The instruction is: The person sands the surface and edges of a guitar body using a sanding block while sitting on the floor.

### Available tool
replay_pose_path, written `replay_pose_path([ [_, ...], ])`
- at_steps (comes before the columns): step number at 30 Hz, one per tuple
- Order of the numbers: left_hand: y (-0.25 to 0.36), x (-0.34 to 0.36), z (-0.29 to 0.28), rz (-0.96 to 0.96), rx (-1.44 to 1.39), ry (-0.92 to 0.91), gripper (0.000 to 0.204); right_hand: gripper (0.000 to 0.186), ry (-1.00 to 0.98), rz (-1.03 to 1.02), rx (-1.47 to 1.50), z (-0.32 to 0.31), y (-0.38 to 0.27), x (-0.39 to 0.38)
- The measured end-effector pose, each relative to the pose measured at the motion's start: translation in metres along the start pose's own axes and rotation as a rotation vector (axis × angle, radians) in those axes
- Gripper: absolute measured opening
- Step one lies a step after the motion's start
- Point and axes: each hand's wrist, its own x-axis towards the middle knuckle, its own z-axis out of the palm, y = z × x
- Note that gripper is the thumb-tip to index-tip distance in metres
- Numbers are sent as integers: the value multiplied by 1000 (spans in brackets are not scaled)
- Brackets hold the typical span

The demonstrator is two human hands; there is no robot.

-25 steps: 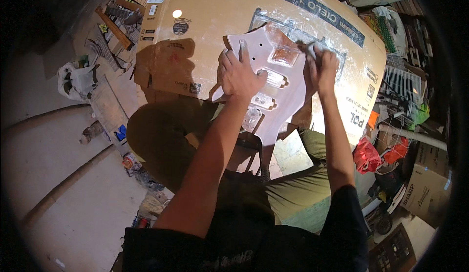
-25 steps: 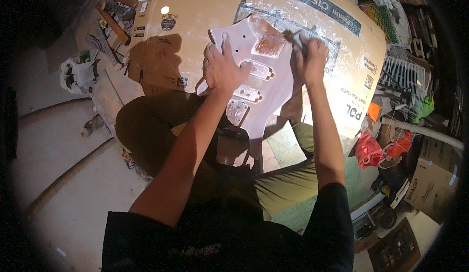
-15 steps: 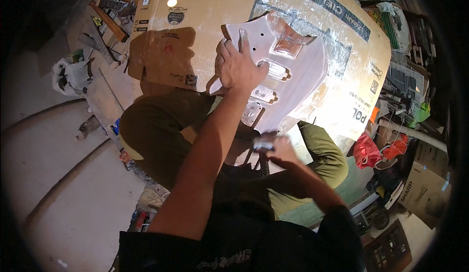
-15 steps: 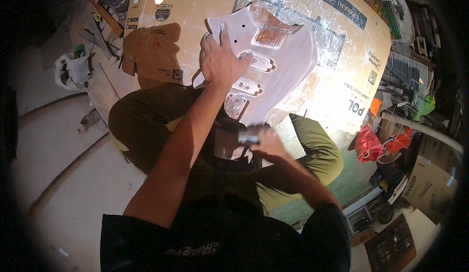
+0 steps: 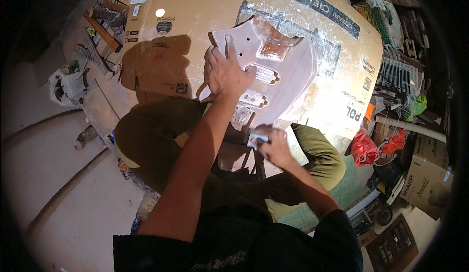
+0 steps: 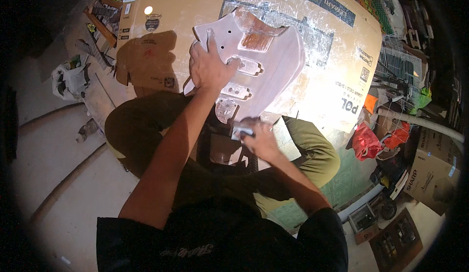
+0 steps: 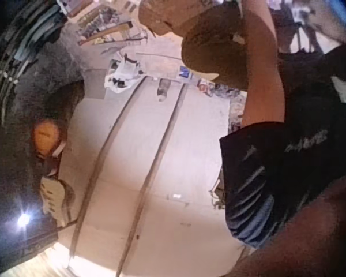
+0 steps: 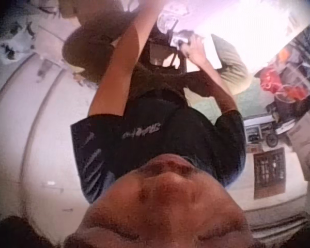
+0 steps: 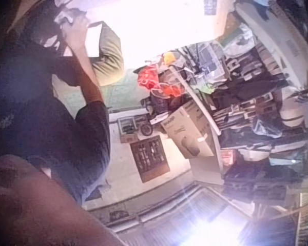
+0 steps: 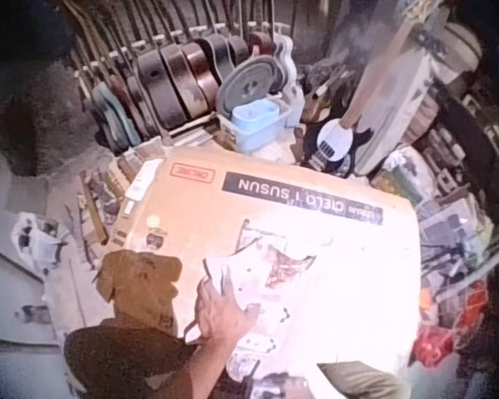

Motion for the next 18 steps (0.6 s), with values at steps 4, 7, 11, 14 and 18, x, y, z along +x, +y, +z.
replay_pose_path([
  [4, 2, -2, -5, 17, 19, 33, 104, 39, 375, 15, -282, -117, 74, 153],
  [7, 12, 2, 2, 71, -15, 41, 104, 36, 807, 76, -254, -225, 124, 232],
  [11, 4, 0, -2, -11, -54, -83, 103, 37, 1188, -101, -27, -274, 85, 225],
  [14, -9, -2, 10, 117, -50, 158, 105, 35, 994, -178, 190, -226, 51, 142],
  [18, 9, -4, 2, 474, 173, 109, 96, 38, 920, 91, 550, -156, 47, 23],
])
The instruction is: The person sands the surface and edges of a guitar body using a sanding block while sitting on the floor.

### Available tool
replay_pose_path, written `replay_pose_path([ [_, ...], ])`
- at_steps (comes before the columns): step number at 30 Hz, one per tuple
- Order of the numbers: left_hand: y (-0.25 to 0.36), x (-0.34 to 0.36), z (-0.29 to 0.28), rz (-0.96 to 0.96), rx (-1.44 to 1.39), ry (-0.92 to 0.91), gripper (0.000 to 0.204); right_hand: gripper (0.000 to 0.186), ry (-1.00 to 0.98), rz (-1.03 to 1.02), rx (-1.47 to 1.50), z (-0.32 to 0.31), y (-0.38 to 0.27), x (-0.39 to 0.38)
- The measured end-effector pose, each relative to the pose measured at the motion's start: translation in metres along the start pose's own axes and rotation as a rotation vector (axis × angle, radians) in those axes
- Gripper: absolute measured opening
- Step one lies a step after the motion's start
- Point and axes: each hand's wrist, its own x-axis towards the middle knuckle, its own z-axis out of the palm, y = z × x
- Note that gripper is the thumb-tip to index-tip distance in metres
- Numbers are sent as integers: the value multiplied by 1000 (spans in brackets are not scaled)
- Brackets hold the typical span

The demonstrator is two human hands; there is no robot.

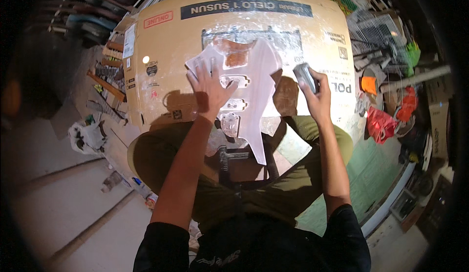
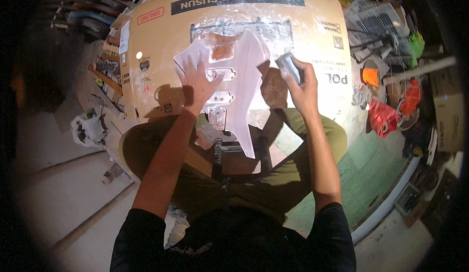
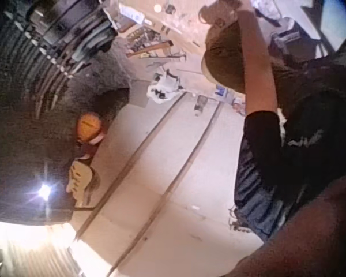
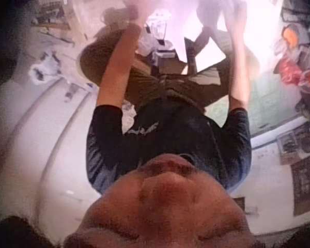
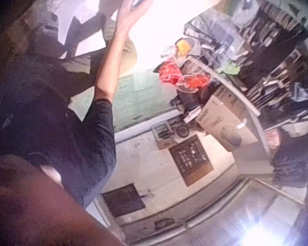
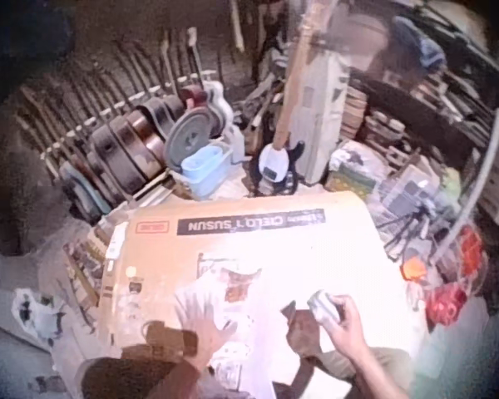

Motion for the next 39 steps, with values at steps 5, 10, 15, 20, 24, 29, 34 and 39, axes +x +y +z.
replay_pose_path([
  [5, 53, 9, 19, 379, -99, 121, 79, 38, 216, 119, 104, -26, 9, -80],
  [10, 100, -61, 26, 636, 82, -212, 72, 39, 354, 141, 191, -25, 27, -111],
  [15, 102, -183, 36, 837, 6, -359, 73, 38, 399, 76, 114, -24, 35, -99],
  [20, 99, -221, 25, 1164, -157, -587, 71, 36, 338, 108, 213, -13, 41, -94],
  [24, 89, -163, 9, 933, 47, -668, 64, 37, 337, 161, 193, -14, 44, -104],
  [29, 36, -97, 27, 401, 225, -269, 59, 39, 367, 213, 196, -19, 39, -99],
  [34, 46, -138, 23, 481, 165, -183, 56, 40, 360, 239, 223, -19, 52, -98],
  [39, 51, -223, 38, 677, 26, -475, 54, 40, 350, 217, 214, -12, 51, -94],
])
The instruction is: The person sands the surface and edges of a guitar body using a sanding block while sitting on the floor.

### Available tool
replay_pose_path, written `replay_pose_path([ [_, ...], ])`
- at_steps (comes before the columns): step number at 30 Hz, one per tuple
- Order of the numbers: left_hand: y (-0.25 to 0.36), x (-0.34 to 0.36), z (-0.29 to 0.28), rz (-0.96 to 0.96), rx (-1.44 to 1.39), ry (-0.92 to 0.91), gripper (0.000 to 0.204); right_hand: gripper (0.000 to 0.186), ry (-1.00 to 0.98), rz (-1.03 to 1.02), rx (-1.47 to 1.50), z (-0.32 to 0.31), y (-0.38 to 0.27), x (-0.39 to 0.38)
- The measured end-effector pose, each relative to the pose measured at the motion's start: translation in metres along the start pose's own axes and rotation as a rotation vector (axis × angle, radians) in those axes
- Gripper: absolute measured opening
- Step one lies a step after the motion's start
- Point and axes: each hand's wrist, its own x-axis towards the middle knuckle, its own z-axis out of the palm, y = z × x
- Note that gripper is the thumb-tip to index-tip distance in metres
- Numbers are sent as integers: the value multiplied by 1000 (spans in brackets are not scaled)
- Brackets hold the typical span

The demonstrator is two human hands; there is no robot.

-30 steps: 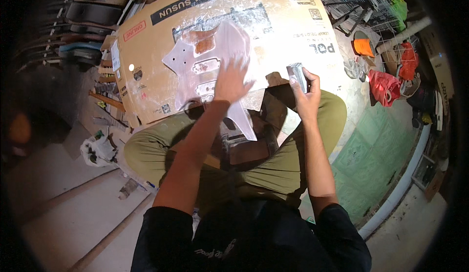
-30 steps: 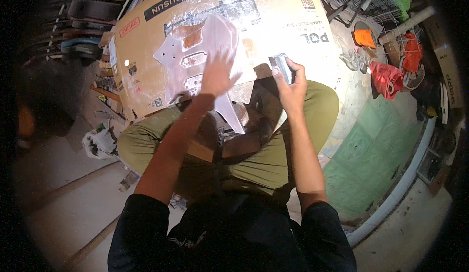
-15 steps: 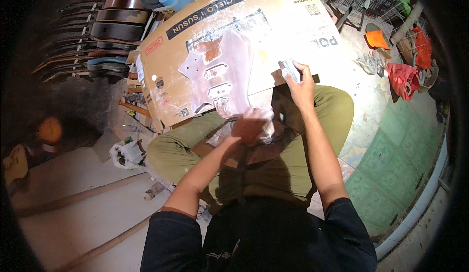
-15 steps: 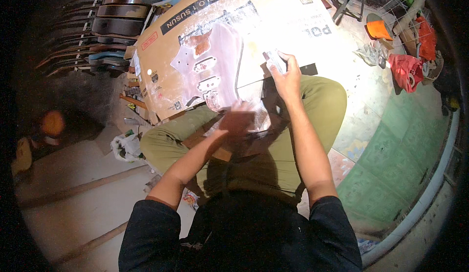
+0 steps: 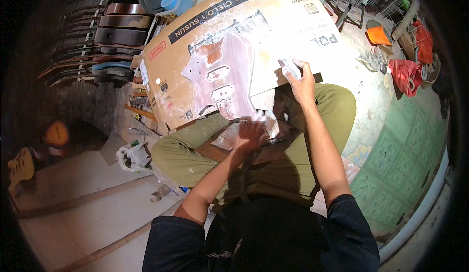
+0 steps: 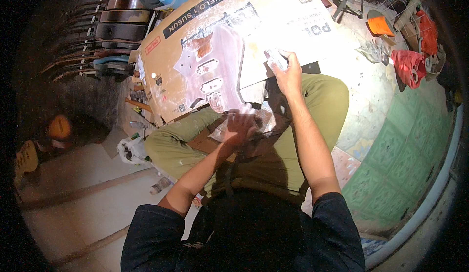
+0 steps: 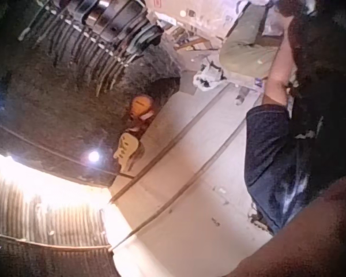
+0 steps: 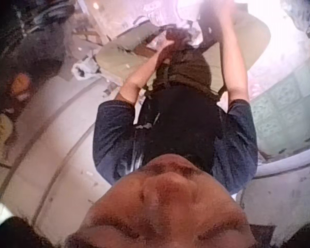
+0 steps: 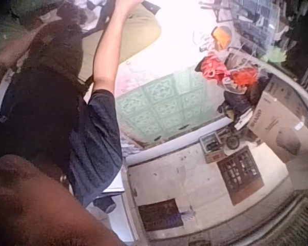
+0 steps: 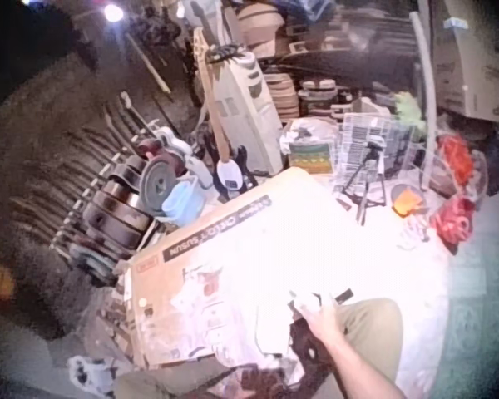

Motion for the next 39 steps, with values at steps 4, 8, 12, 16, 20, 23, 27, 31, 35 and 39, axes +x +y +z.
replay_pose_path([
  [4, 6, -5, 13, 255, 155, 67, 59, 41, -12, -16, -61, -2, 4, -4],
  [8, -12, 9, -29, 235, -24, -25, 66, 43, -28, 2, -112, -6, 4, -8],
  [12, -27, 14, -43, 52, -41, 186, 68, 45, -31, -32, -183, -7, 23, -7],
  [16, -37, 19, -50, -184, 15, 145, 79, 47, -31, -27, -207, -13, 40, -6],
  [20, -70, 11, -54, -405, 74, 348, 85, 49, -13, -15, -215, -22, 46, -5],
  [23, -102, -2, -44, -481, 6, 313, 85, 48, -14, 2, -203, -21, 45, -5],
  [27, -135, -16, -27, -775, -100, 548, 79, 47, -41, 29, -239, -20, 37, -7],
  [31, -171, -31, -8, -1121, -130, 583, 69, 48, -75, 20, -193, -10, 38, -8],
  [35, -147, -3, -21, -987, -414, 779, 57, 47, -30, 21, -217, -23, 44, -7],
  [39, -156, -4, -22, -965, -682, 916, 43, 46, -44, 14, -209, -23, 45, -6],
])
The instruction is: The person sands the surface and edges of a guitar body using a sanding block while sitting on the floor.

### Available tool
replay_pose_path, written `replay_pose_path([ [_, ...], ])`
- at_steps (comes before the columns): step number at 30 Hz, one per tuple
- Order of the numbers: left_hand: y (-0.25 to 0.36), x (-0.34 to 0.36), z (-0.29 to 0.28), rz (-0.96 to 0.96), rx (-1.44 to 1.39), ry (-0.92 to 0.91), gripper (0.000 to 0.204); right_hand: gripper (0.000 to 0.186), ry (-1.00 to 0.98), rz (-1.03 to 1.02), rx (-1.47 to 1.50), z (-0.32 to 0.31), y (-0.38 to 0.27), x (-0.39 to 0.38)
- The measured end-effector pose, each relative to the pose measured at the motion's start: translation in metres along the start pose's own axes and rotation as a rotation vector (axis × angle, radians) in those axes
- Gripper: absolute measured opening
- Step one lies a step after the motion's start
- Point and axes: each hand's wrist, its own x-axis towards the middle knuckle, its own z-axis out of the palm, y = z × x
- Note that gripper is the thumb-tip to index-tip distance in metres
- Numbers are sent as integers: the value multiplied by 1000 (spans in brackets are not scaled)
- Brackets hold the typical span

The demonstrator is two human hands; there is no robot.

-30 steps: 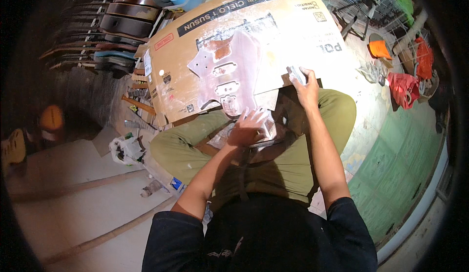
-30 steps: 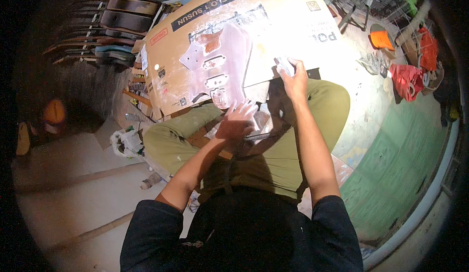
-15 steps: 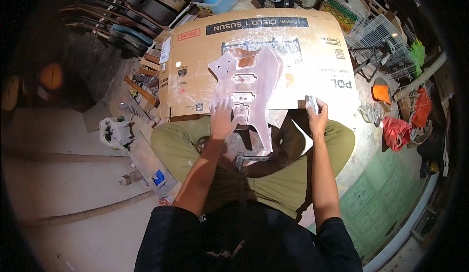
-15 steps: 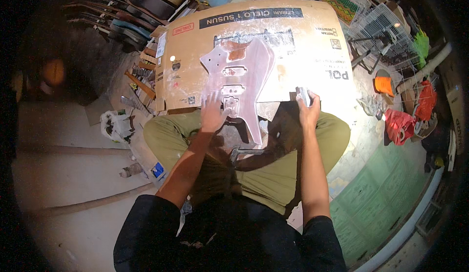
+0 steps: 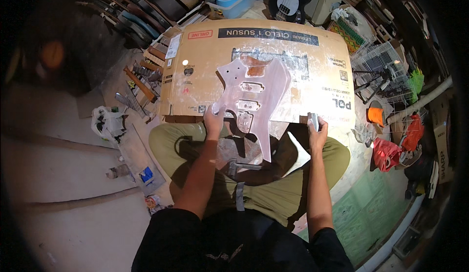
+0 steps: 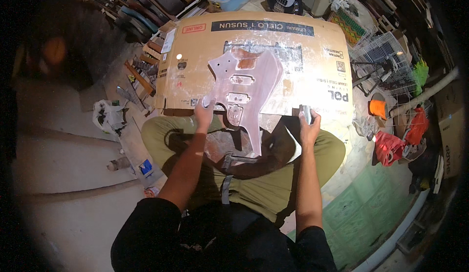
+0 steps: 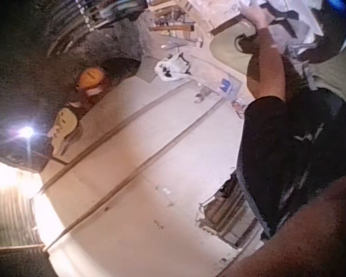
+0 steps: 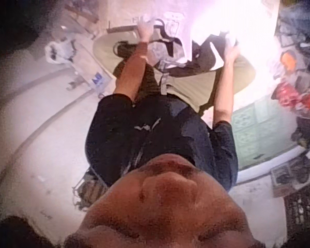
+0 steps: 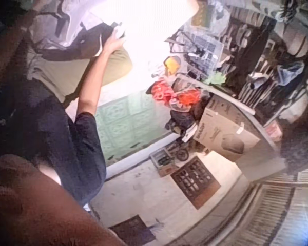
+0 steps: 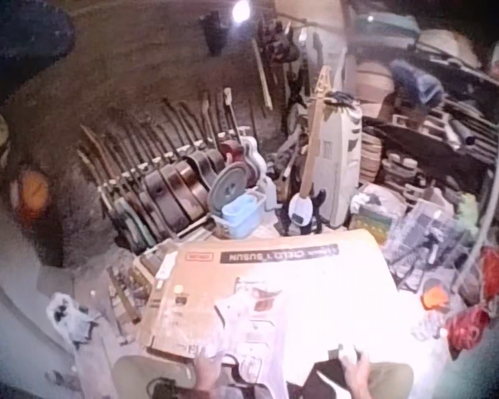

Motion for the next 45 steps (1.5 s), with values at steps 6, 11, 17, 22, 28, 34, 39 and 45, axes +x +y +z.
replay_pose_path([
  [6, -61, 23, -16, -113, -246, 69, 37, 45, -29, -17, 43, 12, 3, 0],
  [11, -46, 2, 0, -115, -198, 114, 37, 45, -19, 13, 24, 2, 4, -1],
  [17, -29, 3, -12, -57, -116, 66, 40, 43, -29, -8, 21, 4, -6, -5],
  [22, -11, 0, -18, -37, 46, 11, 38, 41, -41, 3, 35, 3, -2, -4],
  [28, 23, -32, -8, 260, 561, -106, 78, 42, -63, -33, 23, 10, -1, -1],
  [34, 75, -54, 14, 418, 608, -509, 87, 44, -49, -55, 30, 19, -5, 0],
  [39, 94, -77, 43, 697, 799, -725, 85, 44, -54, -23, 63, 23, -19, 5],
  [45, 98, -55, 60, 859, 318, -543, 90, 42, -65, 34, 264, 34, -52, 4],
])
